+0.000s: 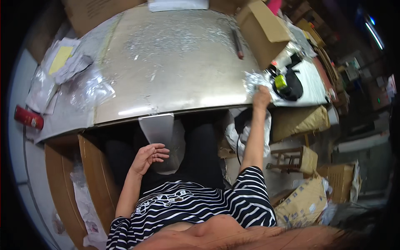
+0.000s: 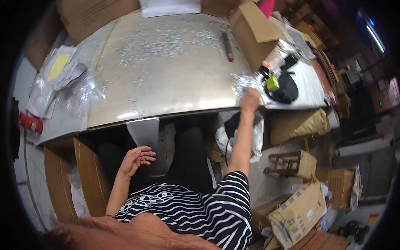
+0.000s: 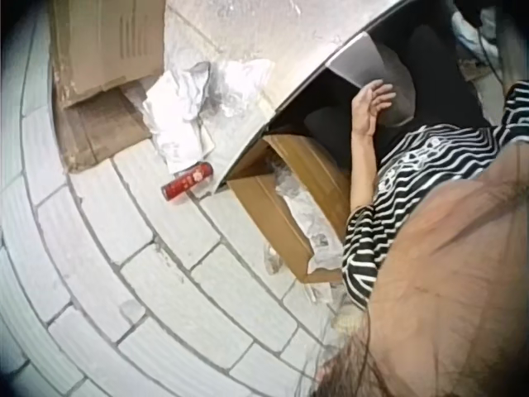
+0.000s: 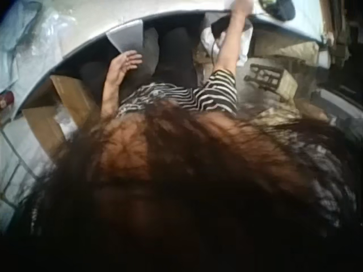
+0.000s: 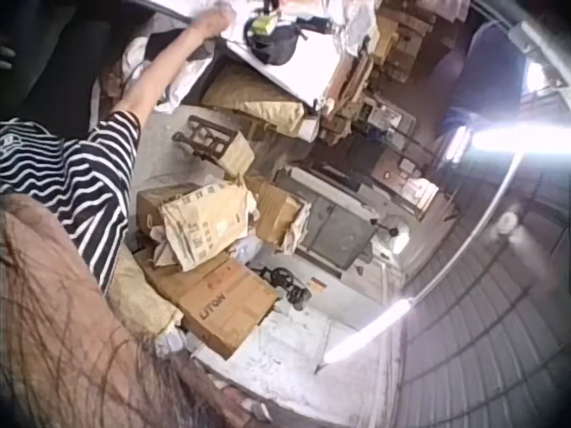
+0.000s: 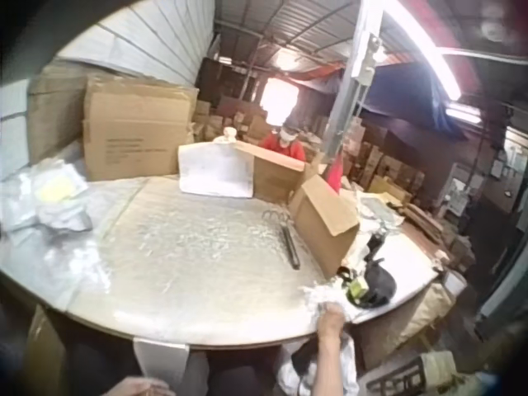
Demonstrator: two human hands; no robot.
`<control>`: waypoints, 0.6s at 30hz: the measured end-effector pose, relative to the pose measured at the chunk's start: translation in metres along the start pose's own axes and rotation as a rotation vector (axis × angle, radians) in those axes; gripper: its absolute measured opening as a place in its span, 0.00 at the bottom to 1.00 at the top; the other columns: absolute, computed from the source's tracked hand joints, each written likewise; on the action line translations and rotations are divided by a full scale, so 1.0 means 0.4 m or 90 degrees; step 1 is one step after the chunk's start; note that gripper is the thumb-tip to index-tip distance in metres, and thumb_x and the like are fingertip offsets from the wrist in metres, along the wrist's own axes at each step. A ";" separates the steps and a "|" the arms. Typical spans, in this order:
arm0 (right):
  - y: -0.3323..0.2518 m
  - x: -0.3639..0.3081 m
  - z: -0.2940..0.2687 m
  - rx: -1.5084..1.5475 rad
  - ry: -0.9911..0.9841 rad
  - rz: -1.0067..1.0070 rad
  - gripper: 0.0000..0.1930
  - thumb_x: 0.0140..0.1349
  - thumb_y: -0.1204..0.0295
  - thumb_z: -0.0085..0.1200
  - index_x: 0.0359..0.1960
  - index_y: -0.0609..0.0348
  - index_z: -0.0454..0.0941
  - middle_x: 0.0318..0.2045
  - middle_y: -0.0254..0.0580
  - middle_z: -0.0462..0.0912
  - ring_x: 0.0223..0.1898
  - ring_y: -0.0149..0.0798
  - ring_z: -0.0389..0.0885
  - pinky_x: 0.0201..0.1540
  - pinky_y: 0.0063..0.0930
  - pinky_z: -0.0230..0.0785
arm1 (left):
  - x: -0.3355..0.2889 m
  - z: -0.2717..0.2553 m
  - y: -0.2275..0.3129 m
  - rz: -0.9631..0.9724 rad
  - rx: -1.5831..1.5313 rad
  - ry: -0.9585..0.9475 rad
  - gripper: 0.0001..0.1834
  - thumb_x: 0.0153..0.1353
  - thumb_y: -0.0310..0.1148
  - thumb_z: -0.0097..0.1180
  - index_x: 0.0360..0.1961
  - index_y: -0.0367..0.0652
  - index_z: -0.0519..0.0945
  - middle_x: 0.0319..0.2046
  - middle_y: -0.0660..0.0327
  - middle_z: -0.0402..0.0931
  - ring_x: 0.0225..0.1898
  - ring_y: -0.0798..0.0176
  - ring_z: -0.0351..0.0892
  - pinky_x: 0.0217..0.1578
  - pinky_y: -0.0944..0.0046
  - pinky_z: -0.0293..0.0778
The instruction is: Packaging small metal parts into plastic bags and placing them into a lined cardboard box.
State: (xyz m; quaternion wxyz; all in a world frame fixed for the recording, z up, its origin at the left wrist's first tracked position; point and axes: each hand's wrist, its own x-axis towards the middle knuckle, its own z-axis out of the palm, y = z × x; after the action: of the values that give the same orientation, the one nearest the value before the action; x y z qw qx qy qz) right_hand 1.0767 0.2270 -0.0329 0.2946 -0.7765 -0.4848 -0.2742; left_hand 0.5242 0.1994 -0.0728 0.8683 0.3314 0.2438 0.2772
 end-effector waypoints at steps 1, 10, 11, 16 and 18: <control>-0.034 0.017 -0.013 -0.024 -0.052 -0.010 0.05 0.46 0.80 0.52 0.28 0.59 0.75 0.30 0.55 0.76 0.36 0.59 0.75 0.39 0.48 0.69 | -0.015 -0.008 0.012 0.004 0.027 0.016 0.24 0.69 0.40 0.46 0.55 0.27 0.70 0.47 0.43 0.78 0.46 0.51 0.82 0.43 0.62 0.80; -0.603 -0.008 -0.025 0.486 -0.294 -0.185 0.27 0.46 0.91 0.43 0.50 0.60 0.77 0.52 0.49 0.78 0.56 0.52 0.74 0.61 0.39 0.64 | -0.027 -0.081 0.269 0.488 0.517 0.375 0.08 0.64 0.26 0.51 0.39 0.32 0.80 0.31 0.56 0.82 0.35 0.66 0.82 0.38 0.68 0.76; -0.706 -0.024 0.001 0.489 -0.347 -0.250 0.26 0.49 0.90 0.42 0.51 0.58 0.76 0.53 0.49 0.77 0.58 0.53 0.73 0.63 0.38 0.63 | -0.027 -0.091 0.324 0.484 0.633 0.435 0.10 0.64 0.26 0.51 0.42 0.31 0.79 0.34 0.53 0.82 0.39 0.60 0.82 0.42 0.66 0.76; -0.995 0.056 0.210 0.249 -0.319 -0.420 0.25 0.61 0.74 0.47 0.62 0.57 0.67 0.65 0.54 0.64 0.66 0.61 0.58 0.68 0.44 0.55 | 0.065 -0.183 0.408 0.287 1.197 0.506 0.33 0.61 0.42 0.56 0.61 0.30 0.65 0.64 0.45 0.62 0.66 0.44 0.59 0.64 0.52 0.59; -0.969 0.103 0.283 0.169 -0.261 -0.416 0.24 0.64 0.70 0.47 0.62 0.58 0.66 0.65 0.55 0.63 0.66 0.63 0.58 0.68 0.44 0.55 | 0.061 -0.173 0.340 0.377 1.282 0.441 0.29 0.63 0.39 0.52 0.62 0.33 0.66 0.65 0.46 0.61 0.67 0.47 0.58 0.65 0.51 0.56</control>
State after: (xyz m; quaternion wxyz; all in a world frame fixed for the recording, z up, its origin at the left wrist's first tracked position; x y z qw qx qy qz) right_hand 0.7539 0.4714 -0.0059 0.1870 -0.5752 -0.7860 -0.1279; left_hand 0.4564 0.3309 -0.0278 -0.0145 0.8363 0.4989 0.2267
